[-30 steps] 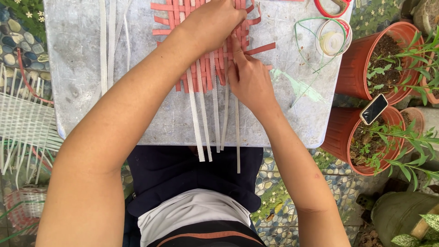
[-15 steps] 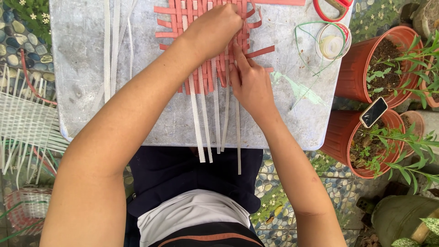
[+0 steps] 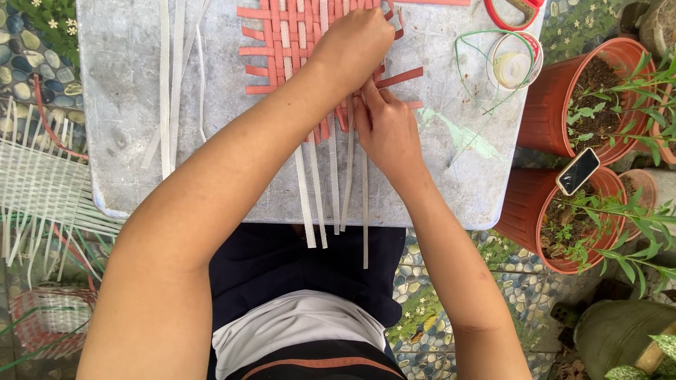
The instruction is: The person is weaving red and white plastic strips together on a flat surface to create a woven mat.
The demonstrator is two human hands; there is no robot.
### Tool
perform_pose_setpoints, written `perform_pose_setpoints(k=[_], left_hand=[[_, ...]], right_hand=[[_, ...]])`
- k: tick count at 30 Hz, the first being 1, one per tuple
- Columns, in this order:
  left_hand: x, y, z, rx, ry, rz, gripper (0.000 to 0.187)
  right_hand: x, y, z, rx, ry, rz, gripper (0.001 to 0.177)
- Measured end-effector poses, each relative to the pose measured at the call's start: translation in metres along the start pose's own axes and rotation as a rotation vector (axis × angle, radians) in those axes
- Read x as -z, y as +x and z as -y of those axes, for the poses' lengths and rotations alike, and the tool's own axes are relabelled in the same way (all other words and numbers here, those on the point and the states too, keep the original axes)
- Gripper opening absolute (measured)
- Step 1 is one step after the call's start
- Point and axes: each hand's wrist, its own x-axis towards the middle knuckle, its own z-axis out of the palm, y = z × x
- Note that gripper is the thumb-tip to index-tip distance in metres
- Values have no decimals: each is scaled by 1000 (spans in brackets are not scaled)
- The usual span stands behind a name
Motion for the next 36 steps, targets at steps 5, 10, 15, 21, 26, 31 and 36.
perform_pose_setpoints(k=[5,10,15,21,26,31,36], left_hand=[[2,1,-1,-122,256,1,34],[10,-7,-5,-182,330,15,25],[13,-4,-9,-132,306,126,30],[9,3,-1,-141,236,59,20],[16,-2,5,-184,249,93,20],[22,-6,4,-178,197,119,26],[28,-9,3,-171,140,128,27]], right_hand=[[0,0,-2,9,13,-1,35],[0,0,-2,38,13,-10,31],[1,0,0,75,31,-41,19],[0,-1,-2,44,7,-24,34],[-4,-2,-3,-8,-14,-7,40],[-2,-1,-2,26,-2,-21,37],[0,0,-1,23,-22,-3,37]])
